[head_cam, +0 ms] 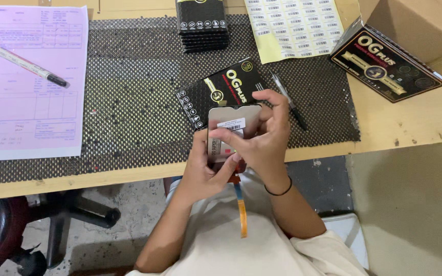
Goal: The person pulls a plastic film off a phone screen, handles a ribbon cable, and slides the screen into a black sleeve. They write on a sticker with a pen and attach it to the screen.
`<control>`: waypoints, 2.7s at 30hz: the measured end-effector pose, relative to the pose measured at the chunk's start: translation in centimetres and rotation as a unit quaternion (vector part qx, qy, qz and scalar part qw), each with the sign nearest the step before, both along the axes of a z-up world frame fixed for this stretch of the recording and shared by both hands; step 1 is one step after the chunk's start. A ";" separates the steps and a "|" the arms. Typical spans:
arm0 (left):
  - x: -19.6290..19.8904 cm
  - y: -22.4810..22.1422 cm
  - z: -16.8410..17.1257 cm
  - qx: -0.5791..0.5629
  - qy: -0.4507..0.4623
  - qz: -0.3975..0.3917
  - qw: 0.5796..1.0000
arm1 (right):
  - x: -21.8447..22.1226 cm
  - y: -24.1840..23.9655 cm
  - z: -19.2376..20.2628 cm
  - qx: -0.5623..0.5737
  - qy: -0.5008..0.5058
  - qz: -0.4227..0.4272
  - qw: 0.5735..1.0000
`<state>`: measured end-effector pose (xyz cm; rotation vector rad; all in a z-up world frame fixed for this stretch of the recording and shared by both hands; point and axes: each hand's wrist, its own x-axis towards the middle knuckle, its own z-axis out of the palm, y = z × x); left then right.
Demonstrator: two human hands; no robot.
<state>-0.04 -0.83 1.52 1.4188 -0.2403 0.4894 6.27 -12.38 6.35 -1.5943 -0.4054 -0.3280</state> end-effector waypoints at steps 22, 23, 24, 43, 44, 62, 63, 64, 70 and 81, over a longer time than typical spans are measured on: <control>1.0 0.1 -0.5 -0.075 0.112 0.083 0.987 | 2.3 -9.8 -1.0 -0.442 0.055 -0.119 0.887; 1.0 0.3 -1.3 -0.074 0.109 0.087 0.987 | 2.1 -9.5 -1.0 -0.378 0.012 -0.093 0.921; 1.0 0.4 -2.0 -0.073 0.107 0.092 0.987 | 1.9 -9.3 -1.1 -0.310 -0.031 -0.065 0.948; 0.8 0.3 0.7 -0.014 0.054 0.089 0.994 | 1.5 -0.1 -0.8 0.073 -0.116 0.130 0.982; 0.7 0.4 1.2 -0.011 0.058 0.089 0.994 | 1.7 -0.1 -1.2 0.057 -0.129 0.107 0.984; 1.3 0.9 1.4 0.033 0.028 0.100 0.994 | 1.6 0.4 -1.8 0.002 -0.195 -0.001 0.981; 1.3 1.0 1.2 0.036 0.032 0.099 0.994 | 1.5 0.4 -1.8 -0.007 -0.197 -0.008 0.980; 1.3 1.1 1.1 0.035 0.032 0.100 0.994 | 1.6 0.5 -1.7 -0.008 -0.197 -0.006 0.980; 1.4 1.1 2.0 0.034 0.023 0.092 0.995 | 1.5 0.6 -1.5 -0.006 -0.191 -0.016 0.981; 1.4 1.1 2.0 0.036 0.012 0.092 0.995 | 1.4 0.8 -1.7 -0.010 -0.206 -0.039 0.978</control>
